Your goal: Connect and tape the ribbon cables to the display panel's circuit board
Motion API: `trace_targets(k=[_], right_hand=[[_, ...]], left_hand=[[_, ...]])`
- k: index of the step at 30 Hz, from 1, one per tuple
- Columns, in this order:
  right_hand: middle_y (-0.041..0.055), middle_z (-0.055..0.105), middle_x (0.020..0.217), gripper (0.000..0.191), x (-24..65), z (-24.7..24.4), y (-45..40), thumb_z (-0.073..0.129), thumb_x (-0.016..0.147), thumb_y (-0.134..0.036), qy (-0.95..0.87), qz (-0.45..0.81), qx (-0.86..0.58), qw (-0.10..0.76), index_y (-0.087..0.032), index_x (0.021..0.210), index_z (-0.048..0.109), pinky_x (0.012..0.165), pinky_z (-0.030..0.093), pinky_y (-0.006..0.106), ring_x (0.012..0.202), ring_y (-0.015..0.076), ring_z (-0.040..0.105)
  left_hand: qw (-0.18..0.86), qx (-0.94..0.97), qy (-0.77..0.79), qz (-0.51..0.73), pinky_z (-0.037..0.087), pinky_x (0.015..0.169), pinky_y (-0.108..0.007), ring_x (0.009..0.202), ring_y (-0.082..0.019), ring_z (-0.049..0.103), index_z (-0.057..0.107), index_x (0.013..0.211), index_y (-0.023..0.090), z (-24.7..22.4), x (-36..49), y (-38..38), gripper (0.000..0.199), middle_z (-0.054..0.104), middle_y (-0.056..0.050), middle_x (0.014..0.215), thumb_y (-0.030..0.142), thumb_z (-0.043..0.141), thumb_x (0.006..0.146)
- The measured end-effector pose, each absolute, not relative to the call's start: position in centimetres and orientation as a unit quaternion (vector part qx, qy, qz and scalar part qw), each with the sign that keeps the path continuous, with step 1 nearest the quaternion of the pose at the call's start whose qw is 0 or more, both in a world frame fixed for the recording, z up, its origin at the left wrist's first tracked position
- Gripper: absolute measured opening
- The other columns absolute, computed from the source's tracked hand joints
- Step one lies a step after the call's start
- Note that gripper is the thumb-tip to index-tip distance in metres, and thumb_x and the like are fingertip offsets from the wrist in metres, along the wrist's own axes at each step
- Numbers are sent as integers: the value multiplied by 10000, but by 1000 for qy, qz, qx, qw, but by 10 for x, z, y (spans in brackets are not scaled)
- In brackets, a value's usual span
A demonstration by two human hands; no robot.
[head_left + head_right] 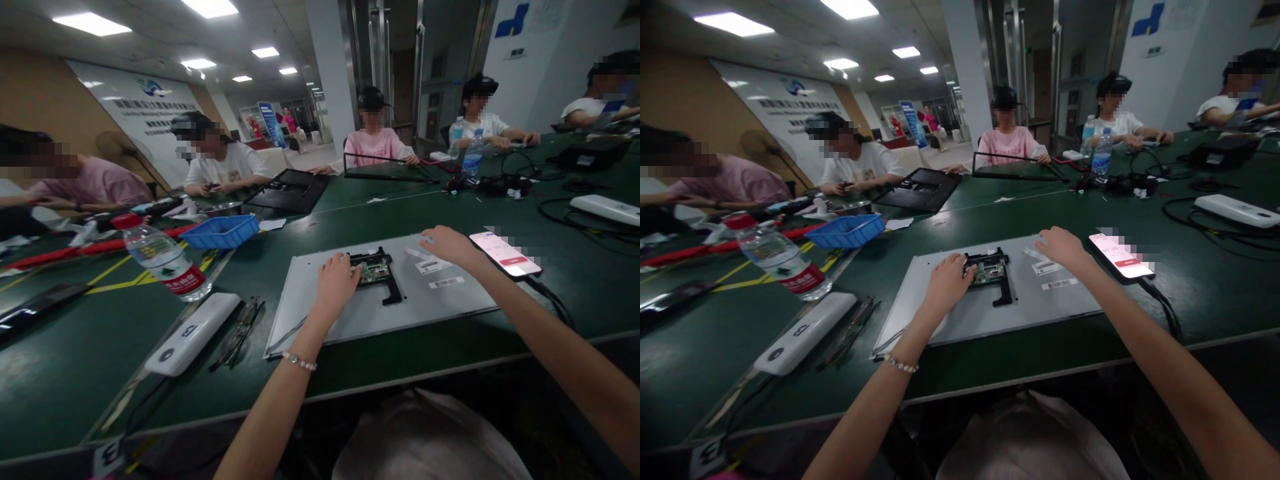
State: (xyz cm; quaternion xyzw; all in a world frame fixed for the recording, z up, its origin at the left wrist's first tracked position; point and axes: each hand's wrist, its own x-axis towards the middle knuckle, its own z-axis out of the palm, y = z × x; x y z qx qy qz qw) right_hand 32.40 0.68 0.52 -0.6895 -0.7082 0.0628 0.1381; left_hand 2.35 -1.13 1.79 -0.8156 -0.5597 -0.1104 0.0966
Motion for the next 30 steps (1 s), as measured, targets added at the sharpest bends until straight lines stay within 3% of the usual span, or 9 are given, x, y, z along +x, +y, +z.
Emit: trace_targets(k=[2,6,10,13,19,24,30], right_hand=[[199,641,1135,531,343,-10,1,417,914,-508,-662,60,-735,136,-129,1222,627,803,473,378,972,297,634],[159,698,914,521,356,-28,-1,437,888,-566,-643,127,-739,157,-149,1071,691,704,482,372,800,272,660],[98,708,790,308,346,-22,-2,572,825,-386,-657,202,-698,200,-162,995,699,631,471,322,662,214,649],[87,709,792,234,339,-12,-6,590,777,-246,-656,220,-674,258,-153,959,704,632,467,305,676,201,647],[87,693,914,354,323,6,-20,603,811,-346,-612,385,-553,413,-160,1105,665,667,483,274,773,169,631],[67,685,908,337,304,14,-31,635,799,-358,-648,473,-494,335,-170,1075,683,657,468,253,788,154,612],[7,643,682,342,287,8,-38,629,791,-327,-723,458,-461,233,-163,1088,676,583,432,237,599,122,551]], left_hand=[[99,-815,-561,-110,415,920,-359,1089,-256,545,568,1139,155,19,24,-11,360,586,-126,1195,403,369,970],[108,-816,-555,-118,412,944,-369,1095,-256,545,577,1151,155,22,23,-12,360,592,-119,1199,385,365,973],[105,-816,-554,-122,410,962,-380,1114,-255,539,585,1155,167,26,23,-13,340,588,-118,1218,359,373,971],[103,-815,-555,-134,415,962,-383,1121,-254,537,586,1158,174,28,22,-12,325,582,-113,1237,336,378,968],[96,-813,-549,-167,412,996,-360,1142,-230,537,584,1177,162,41,19,-8,316,571,-101,1274,232,378,948],[77,-824,-522,-206,403,1028,-374,1181,-233,523,539,1248,122,64,29,-34,360,564,-115,1300,216,359,951],[41,-829,-518,-204,357,1086,-431,1336,-261,394,436,1359,134,44,63,-107,431,443,-137,1440,280,374,958]])
